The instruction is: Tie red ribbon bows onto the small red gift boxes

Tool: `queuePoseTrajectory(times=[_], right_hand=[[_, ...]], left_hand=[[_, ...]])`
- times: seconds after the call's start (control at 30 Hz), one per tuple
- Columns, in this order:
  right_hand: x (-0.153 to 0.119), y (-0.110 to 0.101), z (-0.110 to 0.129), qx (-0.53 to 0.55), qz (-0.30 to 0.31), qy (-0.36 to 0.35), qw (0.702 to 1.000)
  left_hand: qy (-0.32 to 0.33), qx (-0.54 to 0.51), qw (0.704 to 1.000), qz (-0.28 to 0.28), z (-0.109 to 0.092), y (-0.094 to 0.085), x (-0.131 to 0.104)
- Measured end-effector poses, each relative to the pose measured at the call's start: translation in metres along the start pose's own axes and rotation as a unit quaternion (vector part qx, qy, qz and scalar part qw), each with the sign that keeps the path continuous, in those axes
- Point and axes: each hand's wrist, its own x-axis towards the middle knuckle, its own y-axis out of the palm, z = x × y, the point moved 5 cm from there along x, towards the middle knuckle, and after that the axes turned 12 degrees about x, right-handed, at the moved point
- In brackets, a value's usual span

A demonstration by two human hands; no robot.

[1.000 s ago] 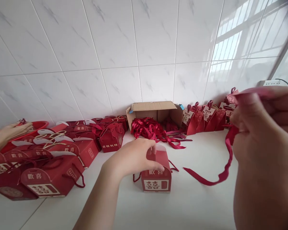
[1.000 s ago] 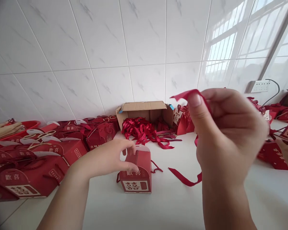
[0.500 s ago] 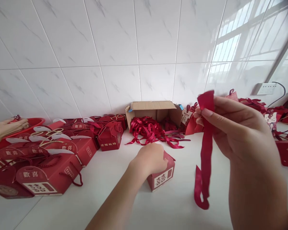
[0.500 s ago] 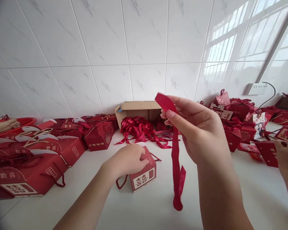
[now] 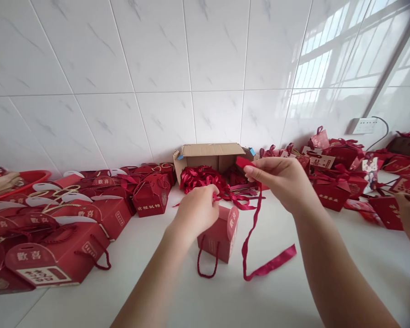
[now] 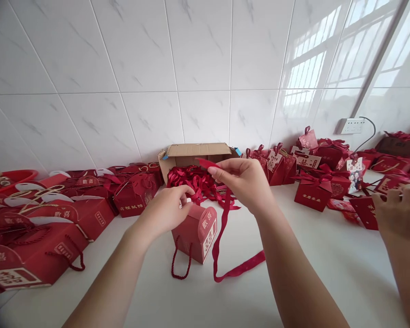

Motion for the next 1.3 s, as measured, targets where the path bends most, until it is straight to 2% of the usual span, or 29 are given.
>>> queuePoseTrajectory(times=[0.07, 0.13, 0.23, 0.33, 0.43, 0.53, 0.63, 0.7, 0.93, 1.07, 1.3], right_hand=[[-0.002, 0.004, 0.001, -0.013, 0.029, 0.01, 0.999], [-0.003, 0.007, 0.003, -0.021, 0.053, 0.016, 0.998], [-0.006, 0.011, 0.003, -0.027, 0.086, 0.035, 0.995], [-0.009, 0.014, 0.0, -0.066, 0.156, 0.089, 0.982], [-0.013, 0.014, -0.009, -0.15, 0.259, 0.152, 0.942], [-0.015, 0.009, -0.026, -0.22, 0.335, 0.205, 0.893], [-0.014, 0.008, -0.048, -0.235, 0.39, 0.237, 0.858], [-0.013, 0.01, -0.061, -0.21, 0.417, 0.253, 0.847], [-0.004, 0.013, -0.086, -0.143, 0.407, 0.284, 0.857], [-0.004, 0.014, -0.087, -0.125, 0.396, 0.285, 0.864], [-0.002, 0.023, -0.093, -0.11, 0.375, 0.269, 0.88]], left_hand=[[0.044, -0.008, 0.999, -0.005, 0.005, 0.0, 0.003], [0.063, -0.012, 0.997, 0.039, 0.009, 0.009, 0.006], [0.048, -0.011, 0.993, 0.109, 0.013, 0.027, 0.009], [0.03, 0.02, 0.991, 0.131, 0.014, 0.036, 0.01], [0.016, 0.043, 0.988, 0.147, 0.017, 0.036, 0.009], [0.01, 0.05, 0.987, 0.149, 0.022, 0.03, 0.01], [0.001, 0.06, 0.988, 0.145, 0.029, 0.025, 0.011], [-0.001, 0.066, 0.988, 0.142, 0.03, 0.024, 0.012], [0.075, 0.048, 0.995, 0.039, 0.01, 0.02, 0.013], [0.111, 0.025, 0.993, 0.038, 0.002, 0.025, 0.014], [0.119, 0.033, 0.992, 0.027, 0.0, 0.027, 0.014]])
